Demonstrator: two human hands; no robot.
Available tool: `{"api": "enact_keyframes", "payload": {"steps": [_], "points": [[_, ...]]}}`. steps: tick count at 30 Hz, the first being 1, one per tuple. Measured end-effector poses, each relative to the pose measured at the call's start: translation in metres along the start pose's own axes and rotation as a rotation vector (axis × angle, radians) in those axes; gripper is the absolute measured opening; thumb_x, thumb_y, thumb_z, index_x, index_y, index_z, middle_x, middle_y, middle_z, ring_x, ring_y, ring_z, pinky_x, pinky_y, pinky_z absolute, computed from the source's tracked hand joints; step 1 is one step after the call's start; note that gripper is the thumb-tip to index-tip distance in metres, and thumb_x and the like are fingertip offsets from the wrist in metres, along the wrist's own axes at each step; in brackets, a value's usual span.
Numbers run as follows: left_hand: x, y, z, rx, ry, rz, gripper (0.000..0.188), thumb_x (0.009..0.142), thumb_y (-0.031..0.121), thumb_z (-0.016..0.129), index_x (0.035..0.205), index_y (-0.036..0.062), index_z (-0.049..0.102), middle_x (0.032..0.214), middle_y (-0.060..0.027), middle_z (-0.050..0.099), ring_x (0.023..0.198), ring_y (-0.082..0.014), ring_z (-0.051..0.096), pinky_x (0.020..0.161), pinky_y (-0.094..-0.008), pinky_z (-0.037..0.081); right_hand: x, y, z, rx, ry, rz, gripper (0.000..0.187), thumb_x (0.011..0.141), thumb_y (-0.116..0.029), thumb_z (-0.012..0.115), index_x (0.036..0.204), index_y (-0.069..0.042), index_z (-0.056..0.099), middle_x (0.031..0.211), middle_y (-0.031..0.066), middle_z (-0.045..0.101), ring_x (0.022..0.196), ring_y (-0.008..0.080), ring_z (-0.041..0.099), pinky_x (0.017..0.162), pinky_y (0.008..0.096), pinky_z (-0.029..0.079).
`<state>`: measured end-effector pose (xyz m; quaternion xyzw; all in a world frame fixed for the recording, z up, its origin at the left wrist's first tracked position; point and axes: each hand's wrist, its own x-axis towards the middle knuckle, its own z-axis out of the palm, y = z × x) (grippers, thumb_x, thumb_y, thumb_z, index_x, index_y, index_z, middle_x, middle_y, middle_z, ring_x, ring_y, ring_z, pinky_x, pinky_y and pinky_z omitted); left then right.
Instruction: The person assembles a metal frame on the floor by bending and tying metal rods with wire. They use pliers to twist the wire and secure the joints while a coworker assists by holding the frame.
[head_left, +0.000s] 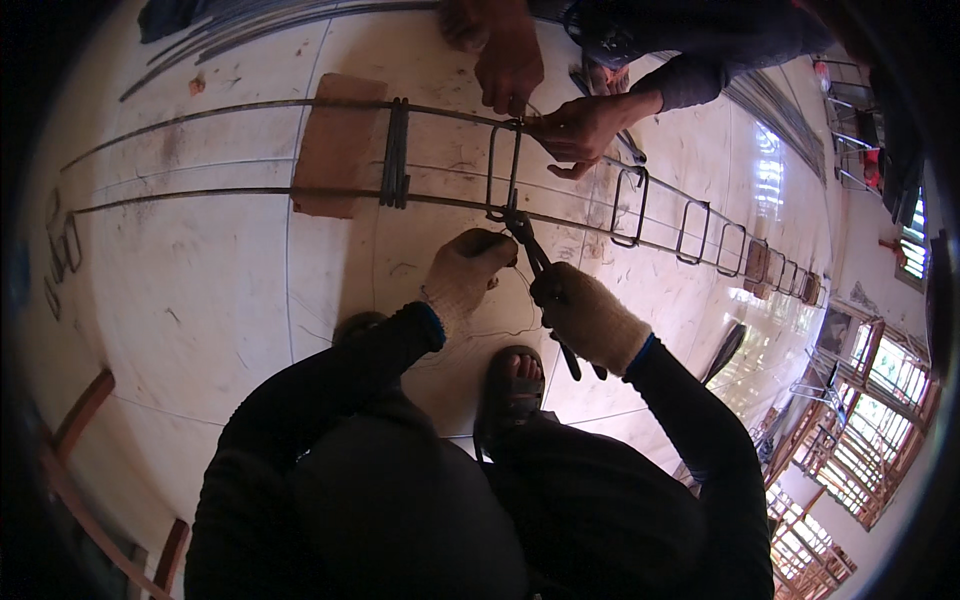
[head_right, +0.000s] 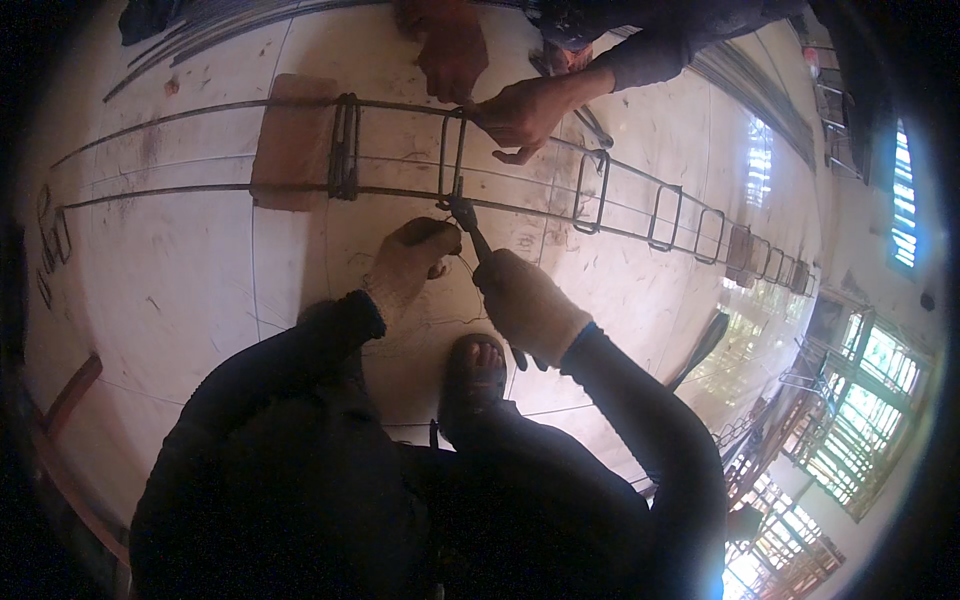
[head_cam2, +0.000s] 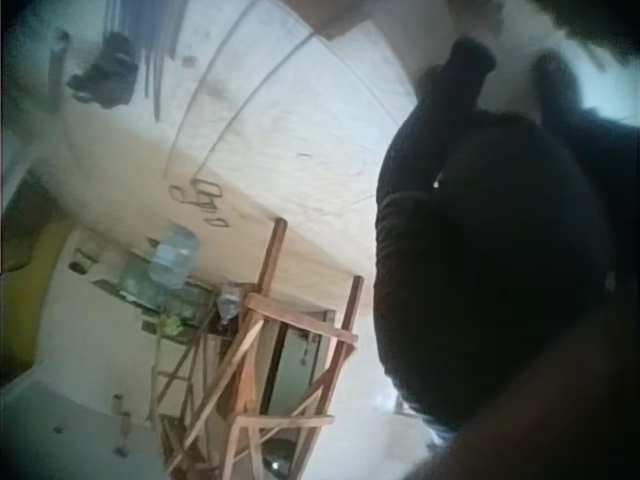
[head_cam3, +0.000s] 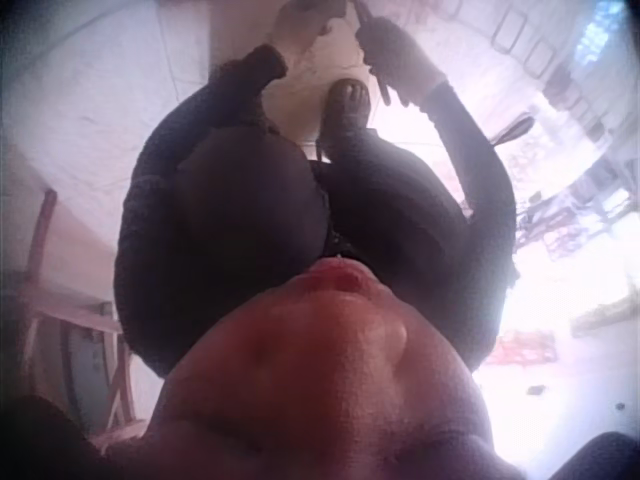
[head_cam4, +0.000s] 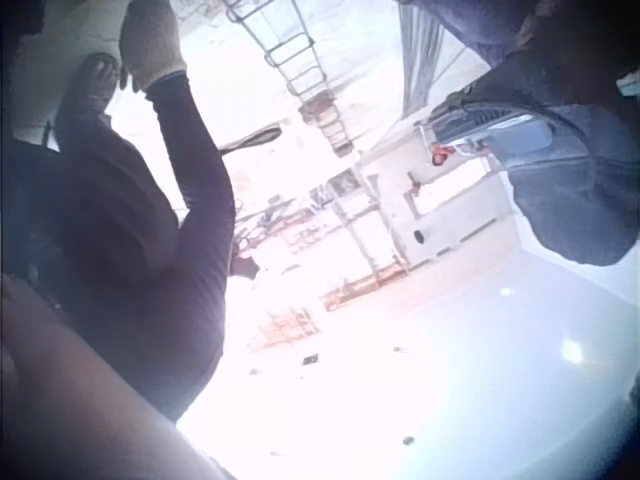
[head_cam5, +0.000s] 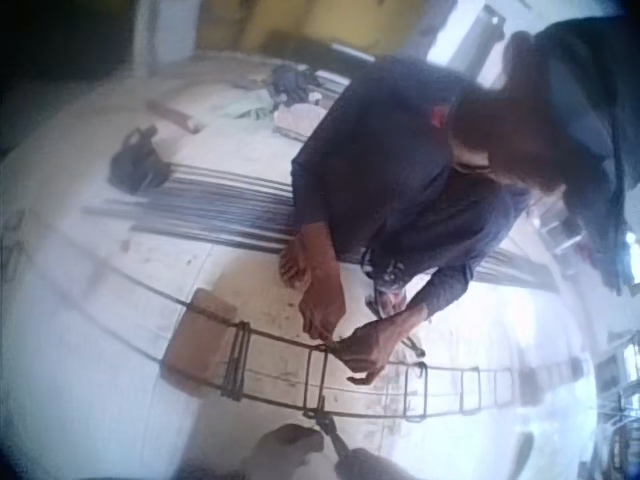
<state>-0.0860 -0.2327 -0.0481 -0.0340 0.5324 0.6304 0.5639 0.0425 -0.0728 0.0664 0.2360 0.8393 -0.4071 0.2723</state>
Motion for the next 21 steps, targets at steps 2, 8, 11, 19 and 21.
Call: {"api": "enact_keyframes", "payload": {"steps": [2, 8, 11, 19, 21], "points": [[0.001, -0.001, -0.002, 0.042, 0.001, 0.031, 0.029, 0.103, 0.03, 0.079, 0.113, 0.0034, 0.078, 0.1, -0.0015, 0.079, 0.083, -0.0106, 0.065, 0.075, -0.028, 0.053, 0.0, -0.003, 0.007, 0.103, -0.007, 0.05, 0.024, 0.111, -0.02, 0.059, 0.12, 0.002, 0.063, 0.096, 0.0117, 0.071, 0.079, 0.0199, 0.072, 0.07, 0.0368, 0.063], [0.004, -0.004, -0.01, -0.345, -0.019, -0.106, 0.03, 0.11, 0.031, 0.07, 0.119, 0.0029, 0.076, 0.104, -0.0041, 0.078, 0.082, -0.0117, 0.065, 0.077, -0.028, 0.055, 0.01, -0.034, 0.0, 0.484, -0.033, 0.42, 0.034, 0.116, -0.035, 0.053, 0.116, -0.002, 0.06, 0.092, 0.0087, 0.069, 0.074, 0.0182, 0.07, 0.067, 0.0368, 0.061], [0.01, -0.018, -0.017, -0.518, -0.145, -0.153, 0.028, 0.114, 0.027, 0.066, 0.128, 0.003, 0.071, 0.116, -0.0058, 0.075, 0.102, -0.0151, 0.068, 0.092, -0.0339, 0.058, 0.011, -0.033, 0.002, 0.833, -0.062, 0.455, 0.032, 0.117, -0.037, 0.053, 0.117, -0.006, 0.06, 0.093, 0.0066, 0.067, 0.075, 0.0182, 0.068, 0.065, 0.0374, 0.059], [0.023, -0.022, 0.019, 0.027, -0.501, 0.416, 0.051, 0.117, 0.052, 0.055, 0.129, 0.0042, 0.07, 0.11, -0.0081, 0.076, 0.108, -0.0163, 0.07, 0.084, -0.0322, 0.058, -0.003, -0.005, 0.015, 1.535, -0.151, 0.533, 0.031, 0.114, -0.042, 0.061, 0.123, -0.012, 0.063, 0.094, 0.0036, 0.066, 0.077, 0.0171, 0.066, 0.065, 0.0342, 0.054], [0.028, -0.026, 0.03, -0.415, -0.533, -0.024, 0.055, 0.118, 0.055, 0.051, 0.123, 0.0039, 0.069, 0.105, -0.0083, 0.076, 0.102, -0.0177, 0.072, 0.082, -0.0327, 0.057, -0.005, -0.014, 0.009, 1.385, -0.102, 0.651, 0.031, 0.113, -0.04, 0.064, 0.124, -0.011, 0.064, 0.095, 0.004, 0.067, 0.078, 0.0182, 0.068, 0.066, 0.0354, 0.056]]}}
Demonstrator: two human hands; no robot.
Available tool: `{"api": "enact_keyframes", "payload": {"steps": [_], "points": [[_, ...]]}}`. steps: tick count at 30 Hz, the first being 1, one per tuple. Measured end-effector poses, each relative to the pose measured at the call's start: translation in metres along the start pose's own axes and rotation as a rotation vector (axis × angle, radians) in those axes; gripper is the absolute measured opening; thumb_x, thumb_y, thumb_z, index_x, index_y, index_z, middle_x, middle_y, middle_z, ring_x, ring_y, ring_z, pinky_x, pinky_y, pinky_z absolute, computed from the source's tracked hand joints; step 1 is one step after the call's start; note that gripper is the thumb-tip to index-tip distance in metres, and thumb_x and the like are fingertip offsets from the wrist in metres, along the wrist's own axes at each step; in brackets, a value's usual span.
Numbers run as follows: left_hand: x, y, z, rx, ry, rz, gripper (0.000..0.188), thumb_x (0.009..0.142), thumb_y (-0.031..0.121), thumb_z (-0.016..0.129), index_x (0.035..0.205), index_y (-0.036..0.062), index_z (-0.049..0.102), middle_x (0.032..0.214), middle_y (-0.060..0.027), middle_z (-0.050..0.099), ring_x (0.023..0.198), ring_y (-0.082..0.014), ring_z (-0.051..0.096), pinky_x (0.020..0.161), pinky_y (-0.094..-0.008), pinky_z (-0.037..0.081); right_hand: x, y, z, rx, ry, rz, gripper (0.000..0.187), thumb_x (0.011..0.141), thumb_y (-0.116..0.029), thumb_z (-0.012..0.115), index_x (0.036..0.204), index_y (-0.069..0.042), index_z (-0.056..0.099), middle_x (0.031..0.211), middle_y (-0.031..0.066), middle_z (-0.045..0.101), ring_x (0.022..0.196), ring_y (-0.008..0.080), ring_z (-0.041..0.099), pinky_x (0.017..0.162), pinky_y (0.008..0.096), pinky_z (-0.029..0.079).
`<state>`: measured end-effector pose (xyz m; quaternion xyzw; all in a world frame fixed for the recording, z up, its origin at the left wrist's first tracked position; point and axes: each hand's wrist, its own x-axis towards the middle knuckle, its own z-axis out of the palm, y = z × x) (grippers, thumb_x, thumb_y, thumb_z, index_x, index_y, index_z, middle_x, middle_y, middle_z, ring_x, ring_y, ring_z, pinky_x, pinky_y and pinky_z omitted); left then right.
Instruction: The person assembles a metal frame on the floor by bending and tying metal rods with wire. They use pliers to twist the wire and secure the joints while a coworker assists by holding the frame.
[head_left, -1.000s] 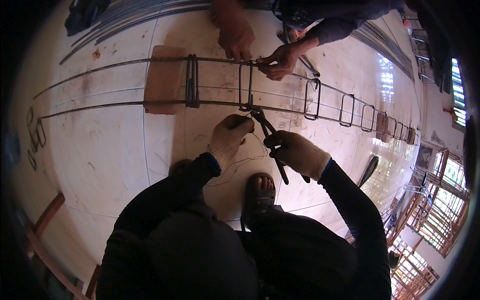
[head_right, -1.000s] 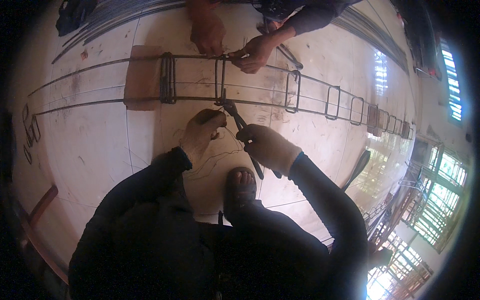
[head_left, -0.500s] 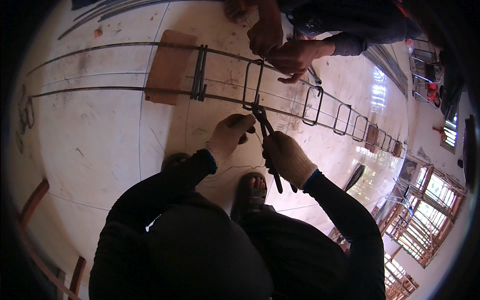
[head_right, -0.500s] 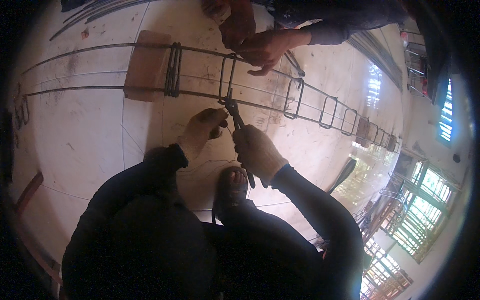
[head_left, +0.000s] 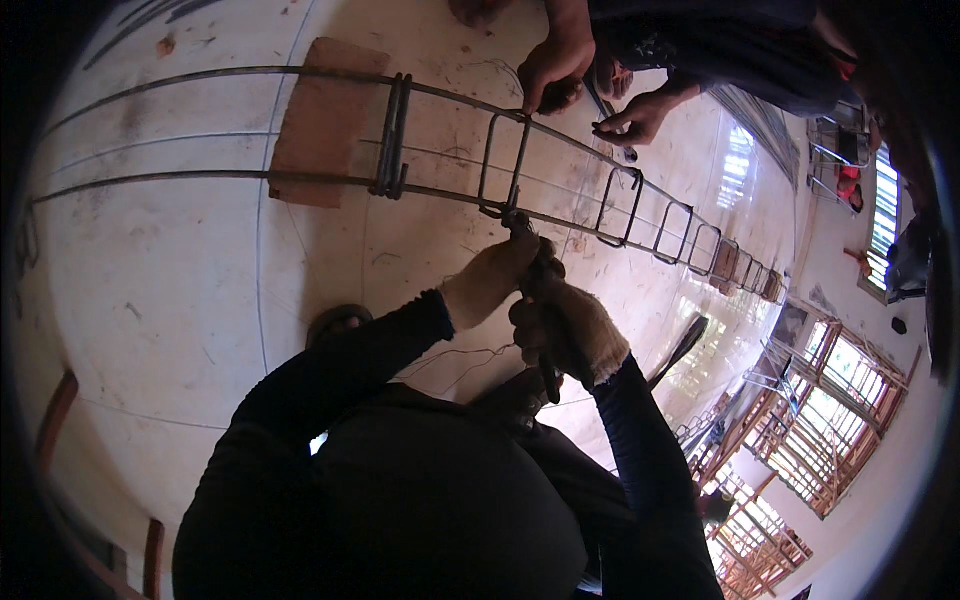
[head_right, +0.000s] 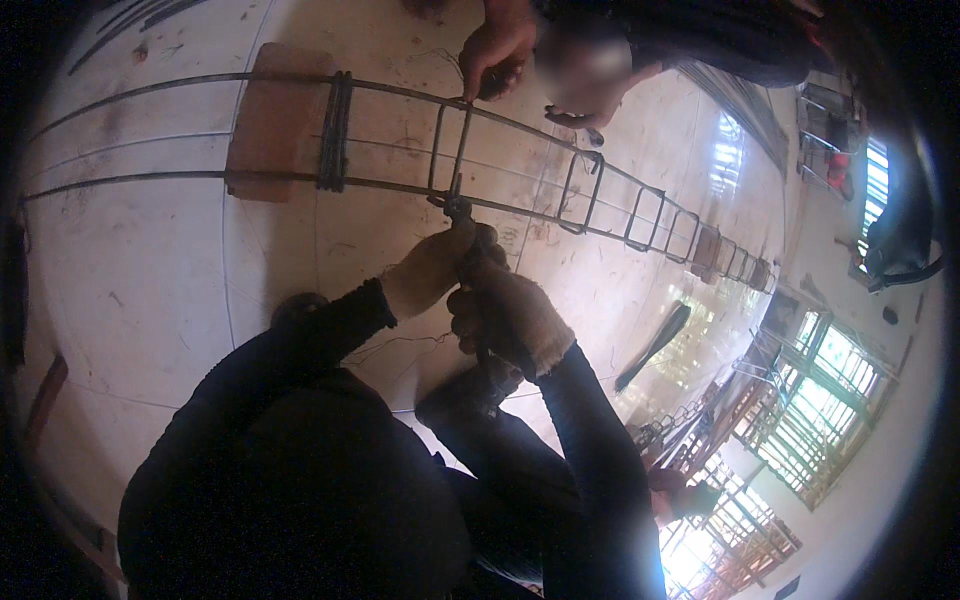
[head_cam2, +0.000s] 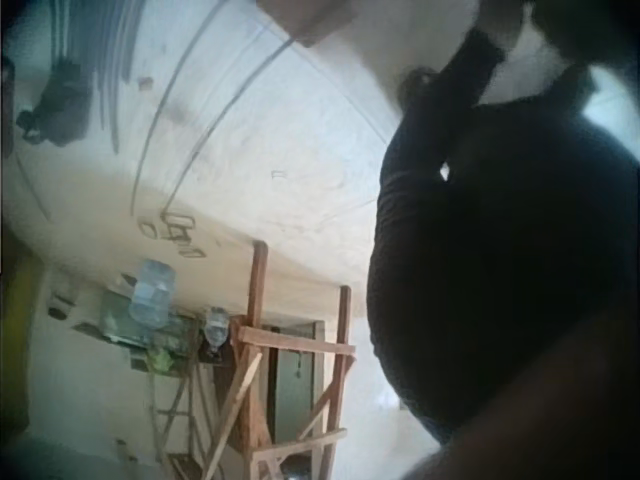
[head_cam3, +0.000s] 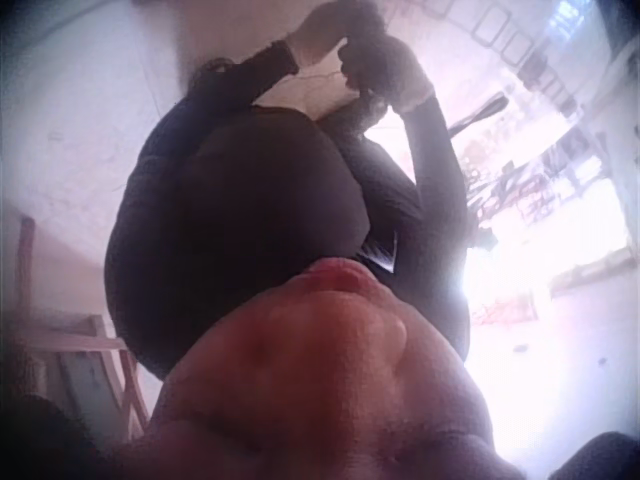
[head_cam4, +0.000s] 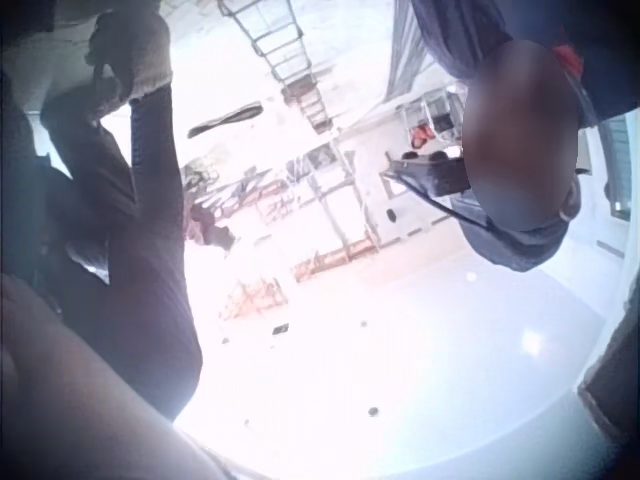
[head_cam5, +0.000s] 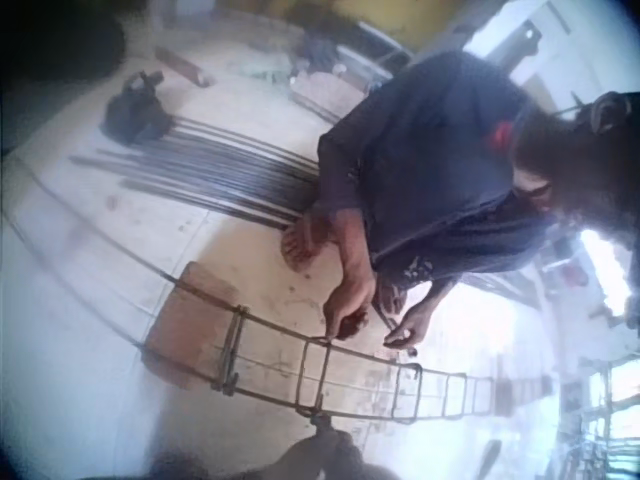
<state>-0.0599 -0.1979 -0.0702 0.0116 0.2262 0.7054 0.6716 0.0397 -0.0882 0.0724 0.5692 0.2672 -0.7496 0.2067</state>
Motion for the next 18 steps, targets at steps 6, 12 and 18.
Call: {"api": "enact_keyframes", "payload": {"steps": [6, 12, 18], "points": [[0.004, -0.012, 0.037, 0.02, 0.426, 0.133, 0.06, 0.119, 0.058, 0.042, 0.106, 0.0047, 0.065, 0.087, -0.0077, 0.074, 0.078, -0.0188, 0.07, 0.078, -0.0353, 0.055, -0.036, 0.015, 0.015, -1.419, 0.434, -0.45, 0.053, 0.101, -0.029, 0.078, 0.142, 0.0, 0.06, 0.108, 0.0191, 0.073, 0.094, 0.0344, 0.077, 0.083, 0.0462, 0.063], [-0.001, -0.014, 0.036, 0.104, 0.387, 0.091, 0.067, 0.114, 0.071, 0.043, 0.107, 0.0085, 0.065, 0.093, -0.0066, 0.071, 0.095, -0.0184, 0.069, 0.089, -0.0381, 0.053, -0.034, 0.024, 0.082, -1.441, 0.86, -0.154, 0.046, 0.1, -0.026, 0.079, 0.133, 0.0, 0.059, 0.107, 0.0247, 0.074, 0.107, 0.0456, 0.075, 0.09, 0.0554, 0.059], [0.003, -0.009, 0.025, -0.222, 0.313, 0.069, 0.044, 0.113, 0.049, 0.064, 0.121, 0.0059, 0.068, 0.115, -0.0061, 0.075, 0.109, -0.0163, 0.067, 0.101, -0.0365, 0.052, -0.03, 0.017, -0.002, -0.988, 0.068, -0.424, 0.017, 0.112, -0.015, 0.062, 0.112, 0.001, 0.068, 0.084, 0.007, 0.067, 0.058, 0.0154, 0.061, 0.054, 0.0294, 0.049]]}}
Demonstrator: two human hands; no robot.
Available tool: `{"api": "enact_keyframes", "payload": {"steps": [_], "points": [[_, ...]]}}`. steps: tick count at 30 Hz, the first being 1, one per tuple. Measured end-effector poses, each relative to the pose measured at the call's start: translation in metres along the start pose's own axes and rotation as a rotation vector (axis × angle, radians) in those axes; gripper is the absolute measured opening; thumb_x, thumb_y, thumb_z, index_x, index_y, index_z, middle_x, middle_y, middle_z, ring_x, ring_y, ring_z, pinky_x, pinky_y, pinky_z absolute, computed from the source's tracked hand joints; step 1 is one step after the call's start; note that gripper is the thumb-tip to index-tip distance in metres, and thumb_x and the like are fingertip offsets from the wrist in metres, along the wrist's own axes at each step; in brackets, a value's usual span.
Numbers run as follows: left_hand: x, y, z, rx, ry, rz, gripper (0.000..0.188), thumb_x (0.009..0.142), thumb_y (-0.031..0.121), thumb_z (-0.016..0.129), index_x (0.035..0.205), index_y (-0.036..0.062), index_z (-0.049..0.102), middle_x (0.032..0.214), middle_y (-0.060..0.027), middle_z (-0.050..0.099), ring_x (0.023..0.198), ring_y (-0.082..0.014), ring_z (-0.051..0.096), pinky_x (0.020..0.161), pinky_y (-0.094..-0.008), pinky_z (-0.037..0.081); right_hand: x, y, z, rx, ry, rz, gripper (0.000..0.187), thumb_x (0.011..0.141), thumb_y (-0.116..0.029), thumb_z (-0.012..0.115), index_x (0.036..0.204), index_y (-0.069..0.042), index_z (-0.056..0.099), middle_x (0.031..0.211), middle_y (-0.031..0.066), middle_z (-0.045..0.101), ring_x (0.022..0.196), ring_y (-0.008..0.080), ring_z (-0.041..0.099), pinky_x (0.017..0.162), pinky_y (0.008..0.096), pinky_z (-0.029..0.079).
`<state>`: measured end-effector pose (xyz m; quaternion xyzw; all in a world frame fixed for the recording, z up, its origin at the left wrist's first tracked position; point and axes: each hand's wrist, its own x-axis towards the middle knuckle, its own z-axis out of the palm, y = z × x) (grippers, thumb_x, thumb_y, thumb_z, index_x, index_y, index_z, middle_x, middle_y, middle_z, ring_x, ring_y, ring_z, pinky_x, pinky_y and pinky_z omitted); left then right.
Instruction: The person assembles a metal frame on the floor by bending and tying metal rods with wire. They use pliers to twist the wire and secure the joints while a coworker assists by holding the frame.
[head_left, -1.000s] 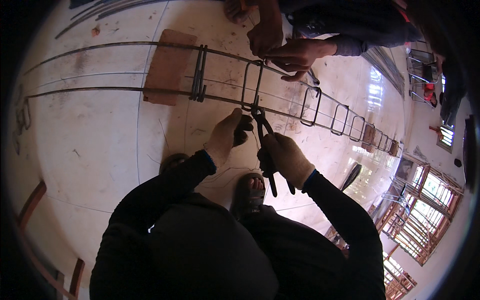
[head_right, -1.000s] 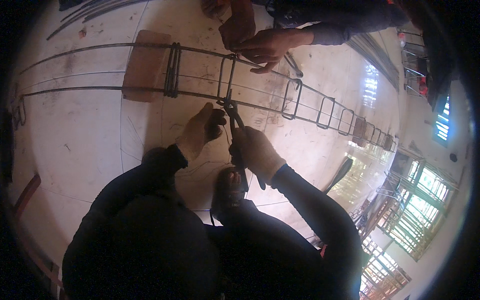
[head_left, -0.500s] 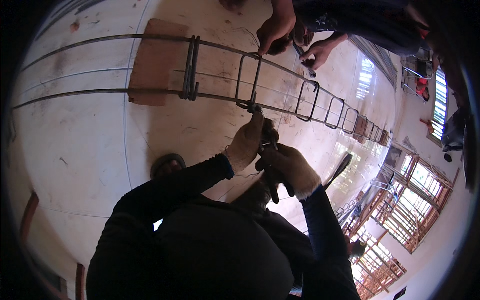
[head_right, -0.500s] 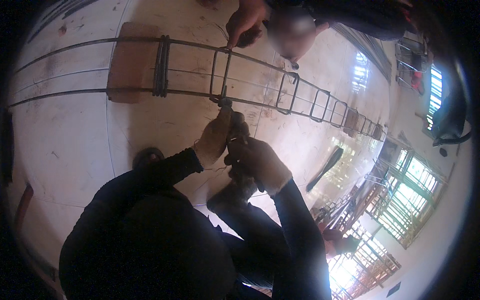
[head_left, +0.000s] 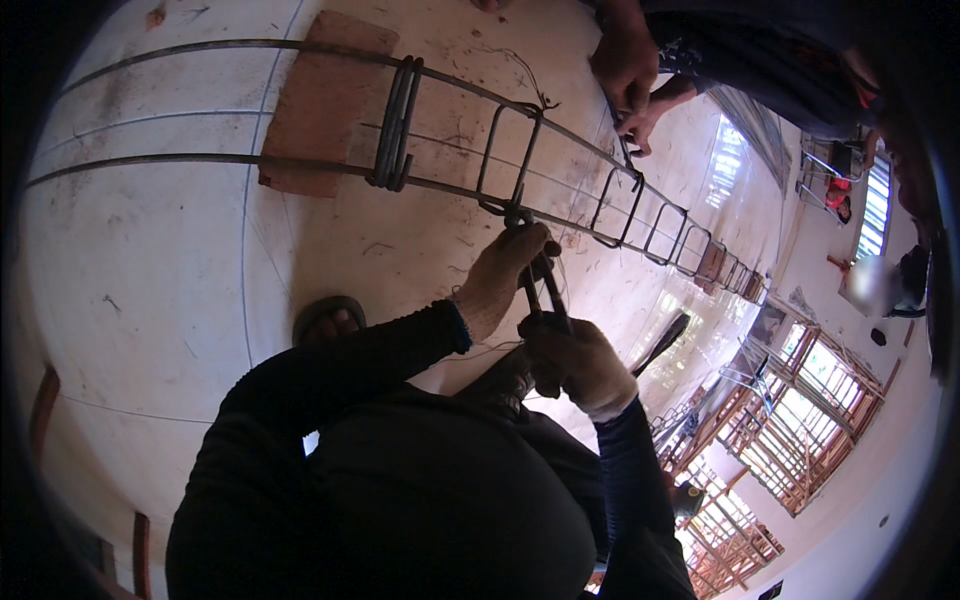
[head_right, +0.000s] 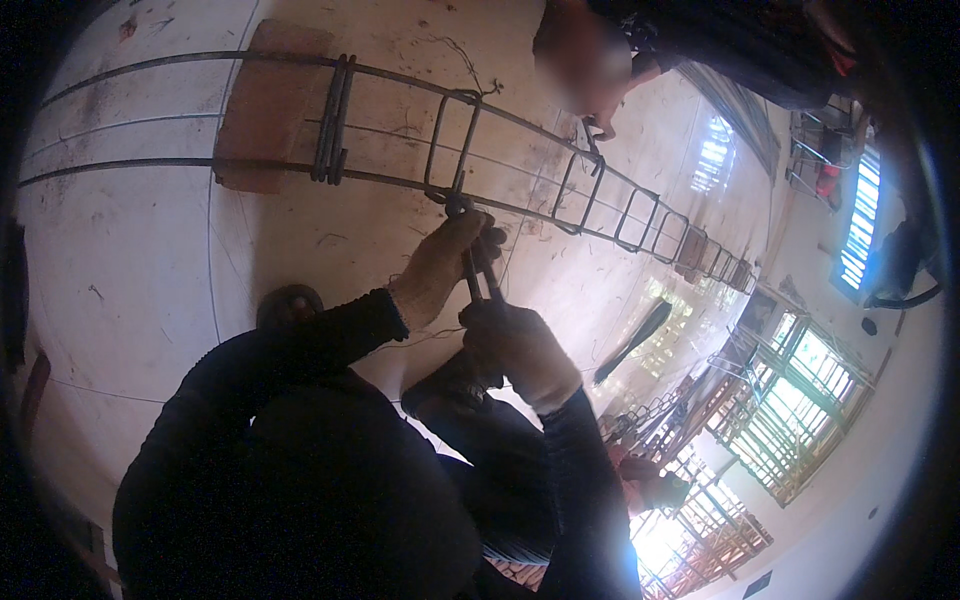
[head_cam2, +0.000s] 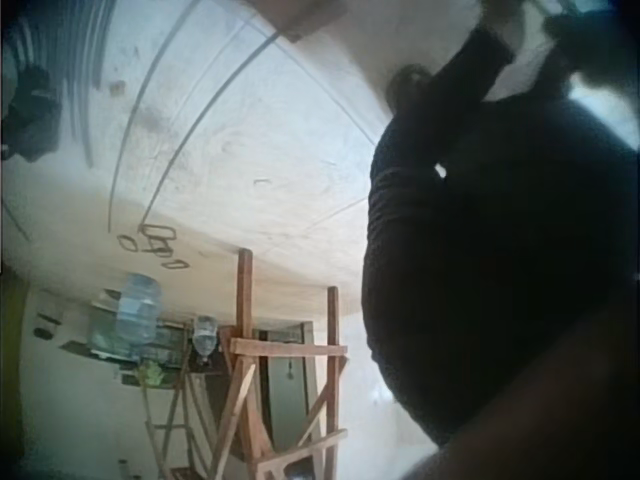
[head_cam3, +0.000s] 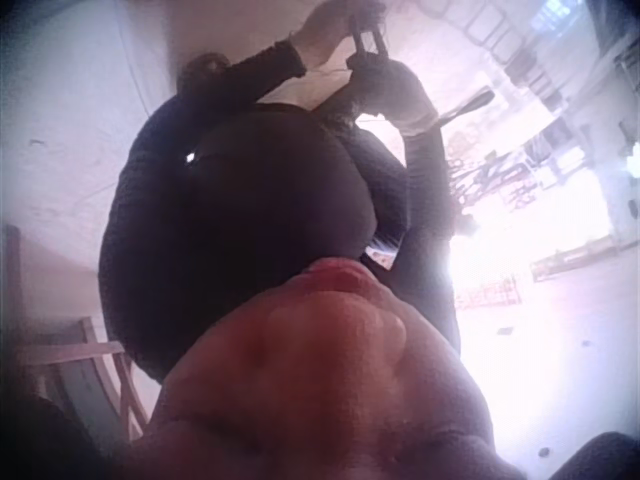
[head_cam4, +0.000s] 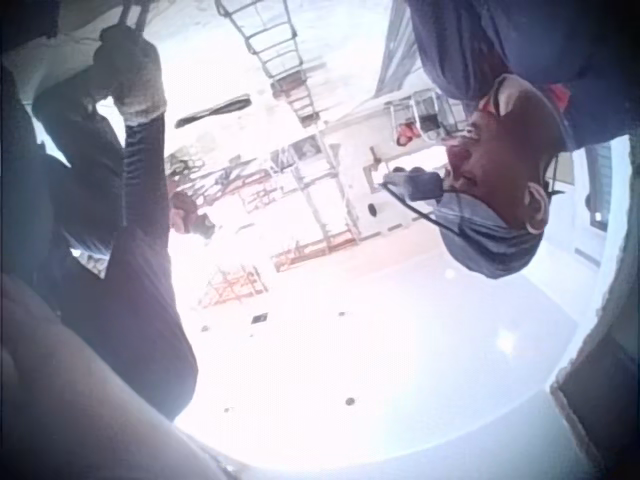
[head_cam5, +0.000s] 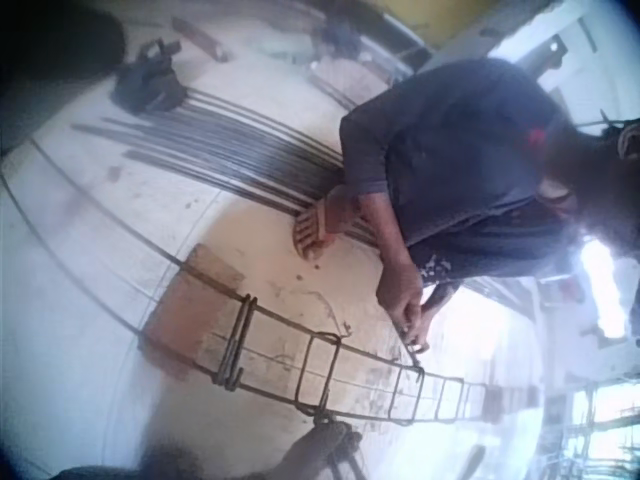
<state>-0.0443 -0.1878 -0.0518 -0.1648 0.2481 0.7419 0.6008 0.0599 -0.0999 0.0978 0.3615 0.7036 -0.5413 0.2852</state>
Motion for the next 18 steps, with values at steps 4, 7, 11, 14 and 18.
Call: {"api": "enact_keyframes", "payload": {"steps": [4, 7, 11, 14, 18], "points": [[-0.003, 0.007, 0.003, -0.155, -0.043, -0.107, 0.043, 0.109, 0.047, 0.071, 0.124, 0.0073, 0.068, 0.118, -0.0072, 0.075, 0.115, -0.0191, 0.068, 0.11, -0.0411, 0.052, -0.008, 0.0, -0.014, 0.6, -0.149, 0.073, 0.018, 0.11, -0.01, 0.066, 0.123, 0.001, 0.071, 0.089, 0.0059, 0.068, 0.067, 0.0112, 0.065, 0.059, 0.0275, 0.051], [-0.002, 0.008, 0.009, -0.274, -0.102, -0.184, 0.046, 0.107, 0.051, 0.073, 0.122, 0.0074, 0.068, 0.11, -0.0079, 0.074, 0.106, -0.022, 0.072, 0.104, -0.0431, 0.058, -0.004, 0.009, -0.015, 0.849, -0.217, 0.257, 0.019, 0.105, -0.006, 0.071, 0.123, -0.001, 0.074, 0.102, 0.0084, 0.078, 0.083, 0.0147, 0.074, 0.074, 0.0296, 0.061], [0.006, 0.002, 0.018, -0.227, -0.05, -0.164, 0.033, 0.107, 0.041, 0.073, 0.103, 0.0085, 0.067, 0.089, -0.0047, 0.069, 0.087, -0.0192, 0.071, 0.092, -0.0408, 0.062, -0.009, -0.014, 0.004, 0.314, 0.106, 0.253, 0.025, 0.101, -0.01, 0.075, 0.123, 0.001, 0.071, 0.099, 0.0092, 0.079, 0.079, 0.0162, 0.076, 0.071, 0.0296, 0.061], [0.006, -0.002, 0.031, -0.182, 0.115, -0.097, 0.025, 0.107, 0.031, 0.07, 0.096, 0.0089, 0.065, 0.075, -0.0036, 0.065, 0.069, -0.0176, 0.065, 0.084, -0.0396, 0.062, -0.011, -0.025, 0.031, -0.407, 0.488, 0.181, 0.049, 0.089, -0.018, 0.088, 0.13, 0.0, 0.068, 0.102, 0.0149, 0.079, 0.081, 0.0277, 0.079, 0.072, 0.0395, 0.061], [0.009, -0.008, 0.036, -0.205, 0.153, -0.079, 0.024, 0.105, 0.029, 0.071, 0.094, 0.009, 0.066, 0.074, -0.0038, 0.064, 0.065, -0.0173, 0.062, 0.081, -0.0393, 0.061, -0.009, -0.053, 0.066, -0.9, 0.645, 0.354, 0.072, 0.087, -0.02, 0.087, 0.147, -0.007, 0.051, 0.113, 0.0195, 0.07, 0.098, 0.0439, 0.074, 0.079, 0.0576, 0.058]]}}
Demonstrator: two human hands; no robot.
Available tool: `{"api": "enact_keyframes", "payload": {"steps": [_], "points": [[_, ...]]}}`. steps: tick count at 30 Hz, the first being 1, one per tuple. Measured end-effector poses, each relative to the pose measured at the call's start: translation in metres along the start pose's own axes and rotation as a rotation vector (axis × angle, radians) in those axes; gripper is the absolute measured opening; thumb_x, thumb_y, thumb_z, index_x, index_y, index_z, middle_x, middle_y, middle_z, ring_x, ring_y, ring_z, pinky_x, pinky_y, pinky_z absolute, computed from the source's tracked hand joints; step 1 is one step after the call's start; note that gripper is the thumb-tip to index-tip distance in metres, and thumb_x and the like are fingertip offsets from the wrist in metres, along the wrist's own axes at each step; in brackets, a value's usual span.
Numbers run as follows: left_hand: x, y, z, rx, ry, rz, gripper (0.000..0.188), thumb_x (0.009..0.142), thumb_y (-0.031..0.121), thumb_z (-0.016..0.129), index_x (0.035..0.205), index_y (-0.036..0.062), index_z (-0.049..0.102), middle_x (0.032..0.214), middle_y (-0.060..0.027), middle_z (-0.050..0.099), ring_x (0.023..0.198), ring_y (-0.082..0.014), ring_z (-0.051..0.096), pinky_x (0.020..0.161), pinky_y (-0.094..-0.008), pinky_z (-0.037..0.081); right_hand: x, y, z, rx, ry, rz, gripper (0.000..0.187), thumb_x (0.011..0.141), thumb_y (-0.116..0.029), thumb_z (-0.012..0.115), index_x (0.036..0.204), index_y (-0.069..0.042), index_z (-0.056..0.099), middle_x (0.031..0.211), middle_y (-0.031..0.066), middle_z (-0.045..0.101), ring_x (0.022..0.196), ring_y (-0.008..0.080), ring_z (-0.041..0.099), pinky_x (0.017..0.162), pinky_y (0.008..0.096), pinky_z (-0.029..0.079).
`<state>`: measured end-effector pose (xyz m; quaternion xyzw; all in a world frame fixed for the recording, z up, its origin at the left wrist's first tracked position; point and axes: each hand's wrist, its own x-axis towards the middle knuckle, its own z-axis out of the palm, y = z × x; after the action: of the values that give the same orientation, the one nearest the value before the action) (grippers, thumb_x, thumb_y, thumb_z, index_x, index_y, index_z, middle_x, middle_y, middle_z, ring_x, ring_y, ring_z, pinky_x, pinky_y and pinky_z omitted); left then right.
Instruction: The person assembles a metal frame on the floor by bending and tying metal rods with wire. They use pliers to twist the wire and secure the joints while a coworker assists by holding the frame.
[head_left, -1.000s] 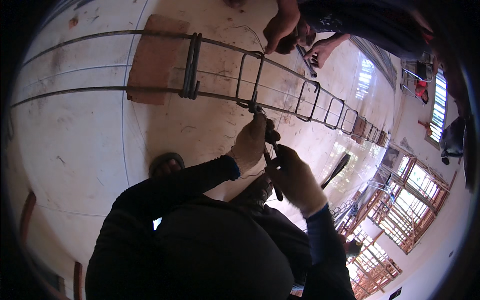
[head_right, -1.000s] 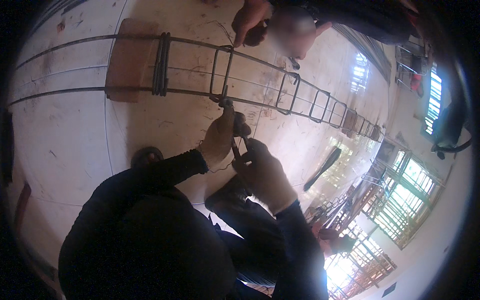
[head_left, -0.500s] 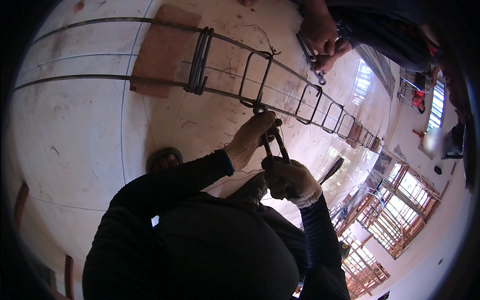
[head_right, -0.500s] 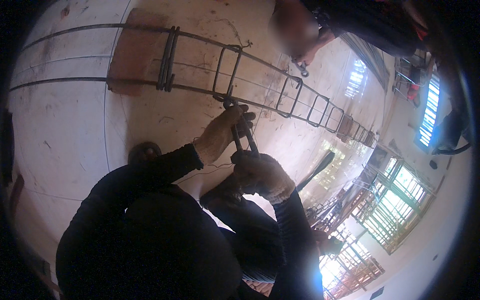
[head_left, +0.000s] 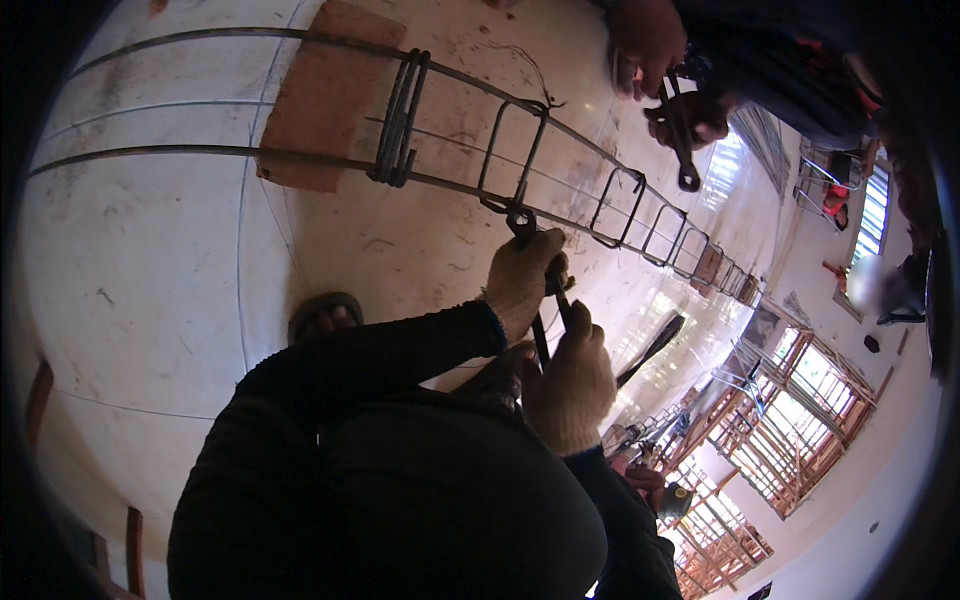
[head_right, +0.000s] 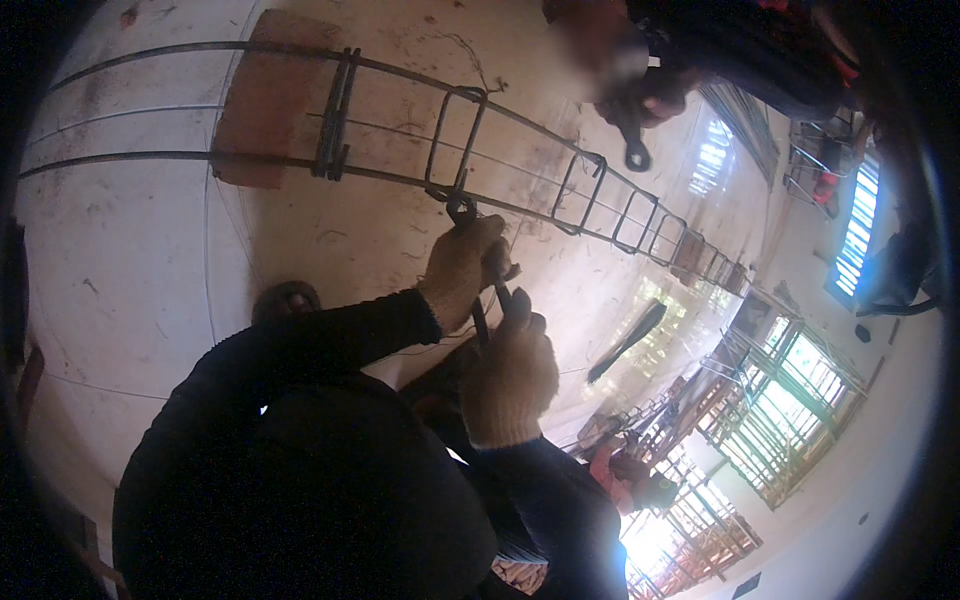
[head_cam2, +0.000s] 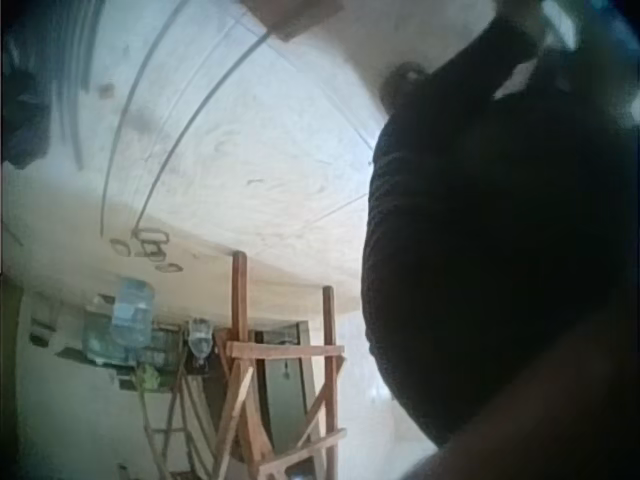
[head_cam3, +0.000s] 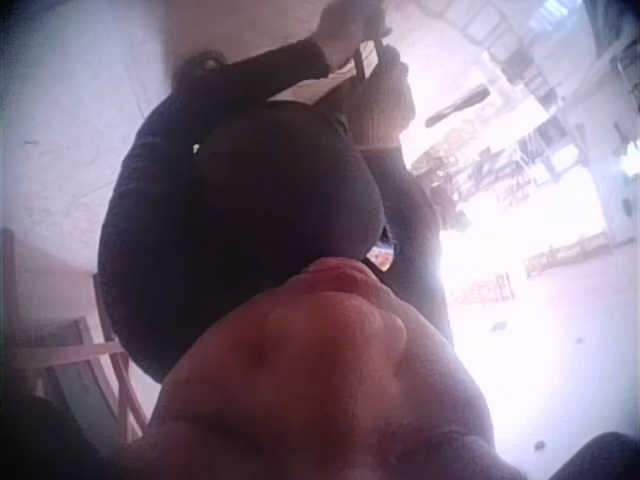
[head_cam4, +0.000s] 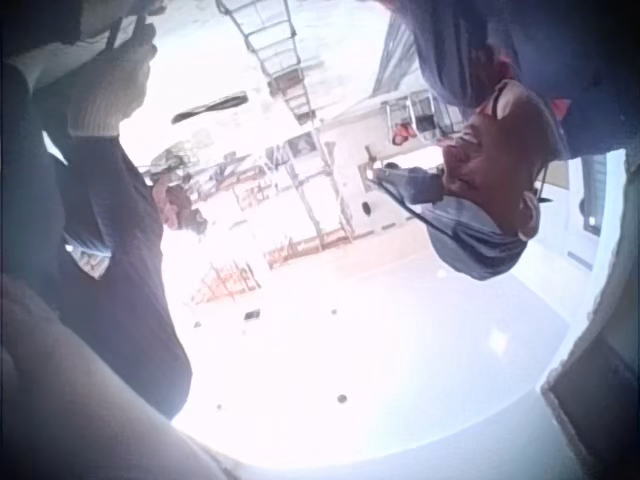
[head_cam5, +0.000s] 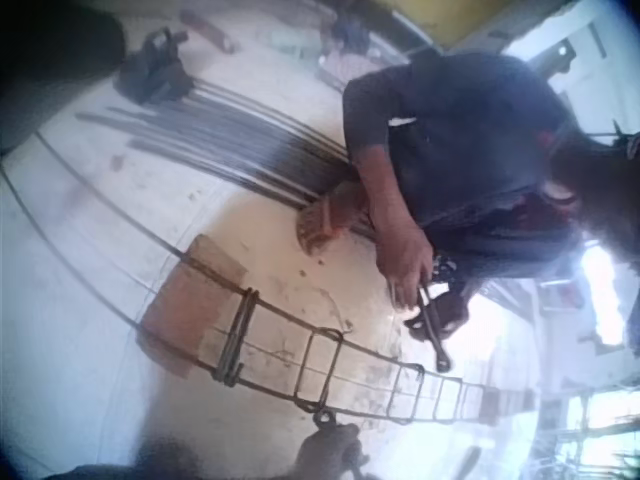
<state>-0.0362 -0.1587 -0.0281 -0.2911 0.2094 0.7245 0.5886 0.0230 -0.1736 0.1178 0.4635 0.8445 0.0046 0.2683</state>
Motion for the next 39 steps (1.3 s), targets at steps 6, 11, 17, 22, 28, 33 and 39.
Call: {"api": "enact_keyframes", "payload": {"steps": [6, 11, 17, 22, 28, 33, 39], "points": [[-0.007, 0.01, -0.008, -0.007, -0.078, -0.073, 0.023, 0.106, 0.029, 0.071, 0.092, 0.0107, 0.064, 0.075, -0.0025, 0.063, 0.071, -0.016, 0.062, 0.089, -0.0373, 0.059, 0.013, 0.019, 0.018, 0.163, -0.059, -0.017, 0.044, 0.085, -0.018, 0.083, 0.119, -0.004, 0.059, 0.091, 0.0198, 0.072, 0.089, 0.0455, 0.075, 0.075, 0.0566, 0.058], [-0.015, 0.019, -0.008, 0.086, -0.099, -0.071, 0.028, 0.105, 0.035, 0.071, 0.094, 0.0114, 0.062, 0.083, -0.0012, 0.064, 0.079, -0.0144, 0.062, 0.093, -0.0355, 0.057, 0.05, 0.05, -0.001, 0.412, -0.5, -0.141, 0.032, 0.084, -0.014, 0.082, 0.108, -0.002, 0.064, 0.09, 0.0199, 0.072, 0.088, 0.0424, 0.075, 0.076, 0.0491, 0.059], [-0.011, 0.014, -0.011, 0.289, -0.088, -0.02, 0.034, 0.105, 0.044, 0.07, 0.1, 0.0104, 0.064, 0.095, -0.0029, 0.068, 0.085, -0.0146, 0.064, 0.089, -0.0321, 0.054, 0.02, 0.0, 0.011, 0.003, -0.01, -0.037, 0.027, 0.096, -0.012, 0.069, 0.121, -0.003, 0.064, 0.106, 0.022, 0.074, 0.101, 0.0413, 0.075, 0.086, 0.0555, 0.059], [-0.013, 0.019, -0.031, 0.392, -0.22, 0.023, 0.039, 0.104, 0.048, 0.073, 0.113, 0.0112, 0.066, 0.104, -0.0012, 0.068, 0.096, -0.0142, 0.066, 0.093, -0.0346, 0.054, 0.025, -0.001, 0.025, 0.136, -0.167, 0.004, 0.023, 0.106, -0.025, 0.067, 0.112, -0.003, 0.069, 0.099, 0.0198, 0.074, 0.094, 0.043, 0.074, 0.082, 0.0539, 0.059], [-0.019, 0.03, -0.031, 0.458, -0.169, 0.064, 0.042, 0.101, 0.046, 0.074, 0.11, 0.0065, 0.068, 0.098, -0.0038, 0.069, 0.092, -0.0149, 0.066, 0.087, -0.0328, 0.053, 0.052, 0.054, 0.038, 0.567, -0.503, -0.301, 0.025, 0.109, -0.026, 0.066, 0.111, -0.002, 0.073, 0.077, 0.0121, 0.071, 0.069, 0.0243, 0.074, 0.06, 0.0378, 0.058], [-0.022, 0.019, -0.05, 0.86, -0.087, 0.304, 0.06, 0.097, 0.045, 0.078, 0.131, -0.0017, 0.062, 0.101, -0.0078, 0.075, 0.095, -0.0202, 0.071, 0.09, -0.0327, 0.056, 0.045, 0.05, 0.028, 0.847, -0.575, -0.16, 0.023, 0.111, -0.021, 0.065, 0.111, 0.001, 0.071, 0.078, 0.0062, 0.069, 0.065, 0.0144, 0.07, 0.059, 0.0326, 0.057], [-0.028, 0.024, -0.061, 0.75, 0.017, 0.237, 0.08, 0.098, 0.043, 0.08, 0.154, -0.0035, 0.047, 0.119, -0.0101, 0.074, 0.113, -0.0196, 0.071, 0.101, -0.0336, 0.056, 0.032, 0.026, 0.037, 0.635, -0.396, -0.02, 0.016, 0.104, -0.015, 0.064, 0.111, -0.002, 0.07, 0.099, 0.0183, 0.075, 0.094, 0.0399, 0.075, 0.081, 0.0529, 0.059]]}}
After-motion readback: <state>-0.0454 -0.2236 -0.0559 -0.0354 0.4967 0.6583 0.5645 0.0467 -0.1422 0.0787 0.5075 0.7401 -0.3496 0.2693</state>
